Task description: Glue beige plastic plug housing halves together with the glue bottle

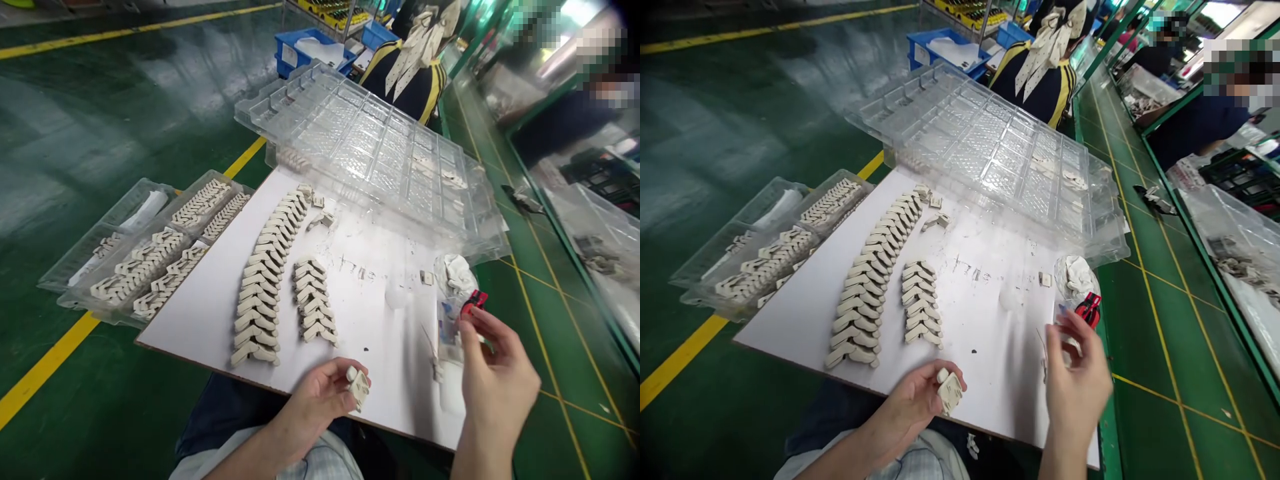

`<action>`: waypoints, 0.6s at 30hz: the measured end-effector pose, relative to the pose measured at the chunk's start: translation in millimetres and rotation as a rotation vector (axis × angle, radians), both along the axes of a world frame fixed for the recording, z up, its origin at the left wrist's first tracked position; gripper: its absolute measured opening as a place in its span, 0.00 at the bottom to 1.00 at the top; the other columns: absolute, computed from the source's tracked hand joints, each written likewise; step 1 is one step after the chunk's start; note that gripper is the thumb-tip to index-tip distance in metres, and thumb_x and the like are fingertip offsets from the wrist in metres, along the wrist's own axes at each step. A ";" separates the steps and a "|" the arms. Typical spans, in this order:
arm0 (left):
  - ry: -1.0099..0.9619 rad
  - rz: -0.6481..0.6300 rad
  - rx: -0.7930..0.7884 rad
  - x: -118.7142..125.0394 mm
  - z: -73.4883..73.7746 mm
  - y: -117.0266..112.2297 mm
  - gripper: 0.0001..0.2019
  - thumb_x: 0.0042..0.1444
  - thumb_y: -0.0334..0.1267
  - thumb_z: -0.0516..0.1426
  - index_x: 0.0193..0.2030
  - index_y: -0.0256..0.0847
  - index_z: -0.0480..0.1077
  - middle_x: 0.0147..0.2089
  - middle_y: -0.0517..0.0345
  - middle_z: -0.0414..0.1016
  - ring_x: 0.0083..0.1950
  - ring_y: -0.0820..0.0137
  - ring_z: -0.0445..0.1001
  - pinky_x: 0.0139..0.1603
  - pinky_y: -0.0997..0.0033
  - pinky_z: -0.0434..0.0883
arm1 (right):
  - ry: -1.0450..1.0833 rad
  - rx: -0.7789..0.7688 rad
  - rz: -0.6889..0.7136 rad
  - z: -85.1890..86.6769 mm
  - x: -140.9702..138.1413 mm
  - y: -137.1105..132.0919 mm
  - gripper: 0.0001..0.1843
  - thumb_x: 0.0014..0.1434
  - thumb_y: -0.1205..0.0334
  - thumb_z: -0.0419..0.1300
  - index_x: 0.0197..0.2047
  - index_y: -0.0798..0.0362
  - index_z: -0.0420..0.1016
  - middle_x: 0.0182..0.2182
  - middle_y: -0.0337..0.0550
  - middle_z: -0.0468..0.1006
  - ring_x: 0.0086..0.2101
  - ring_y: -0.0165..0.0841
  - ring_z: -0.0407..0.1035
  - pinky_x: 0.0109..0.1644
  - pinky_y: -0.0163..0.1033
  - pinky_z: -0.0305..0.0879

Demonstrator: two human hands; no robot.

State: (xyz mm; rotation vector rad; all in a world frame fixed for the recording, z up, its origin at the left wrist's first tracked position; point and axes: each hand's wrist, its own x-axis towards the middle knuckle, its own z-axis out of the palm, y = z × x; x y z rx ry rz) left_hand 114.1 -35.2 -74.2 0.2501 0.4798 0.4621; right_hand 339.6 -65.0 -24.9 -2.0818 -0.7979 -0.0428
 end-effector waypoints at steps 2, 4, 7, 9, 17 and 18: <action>0.017 -0.012 0.017 -0.4 0.4 1.1 0.27 0.37 0.49 0.76 0.42 0.38 0.78 0.40 0.55 0.74 0.40 0.72 0.66 0.43 0.72 0.61 | -0.168 -0.074 -0.035 16.7 14.7 5.0 0.21 0.60 0.47 0.61 0.48 0.53 0.80 0.40 0.49 0.82 0.38 0.40 0.76 0.42 0.42 0.70; 0.031 -0.011 0.028 -0.5 1.5 1.6 0.26 0.38 0.49 0.75 0.42 0.38 0.78 0.39 0.55 0.74 0.40 0.71 0.66 0.43 0.72 0.61 | -0.306 -0.358 0.029 26.3 31.7 25.6 0.16 0.62 0.53 0.58 0.43 0.54 0.81 0.34 0.49 0.82 0.34 0.41 0.77 0.43 0.44 0.70; 0.040 -0.002 0.041 -0.6 2.8 1.4 0.26 0.39 0.50 0.74 0.43 0.38 0.78 0.39 0.55 0.75 0.40 0.71 0.67 0.45 0.71 0.61 | -0.378 -0.699 0.139 21.9 55.0 70.6 0.14 0.57 0.66 0.58 0.46 0.56 0.81 0.38 0.56 0.83 0.40 0.46 0.77 0.46 0.47 0.68; 0.049 0.004 0.048 -0.7 3.0 1.2 0.27 0.39 0.51 0.75 0.43 0.38 0.78 0.39 0.55 0.75 0.40 0.71 0.66 0.45 0.70 0.61 | -0.381 -0.779 0.145 10.1 66.3 96.9 0.15 0.55 0.71 0.58 0.44 0.58 0.80 0.37 0.61 0.82 0.41 0.49 0.77 0.46 0.48 0.68; 0.050 -0.003 0.023 -1.4 0.7 2.3 0.26 0.40 0.51 0.74 0.43 0.39 0.80 0.38 0.55 0.75 0.40 0.71 0.67 0.47 0.69 0.62 | -0.325 -0.806 0.142 17.8 72.6 98.7 0.12 0.55 0.64 0.62 0.44 0.57 0.79 0.35 0.55 0.81 0.37 0.44 0.76 0.43 0.45 0.68; 0.050 -0.001 0.004 -1.1 0.6 2.2 0.26 0.41 0.52 0.74 0.44 0.39 0.80 0.39 0.54 0.75 0.41 0.70 0.68 0.48 0.69 0.62 | -0.321 -0.735 0.141 27.0 66.8 85.2 0.15 0.57 0.62 0.61 0.47 0.55 0.78 0.37 0.52 0.81 0.37 0.42 0.76 0.43 0.44 0.68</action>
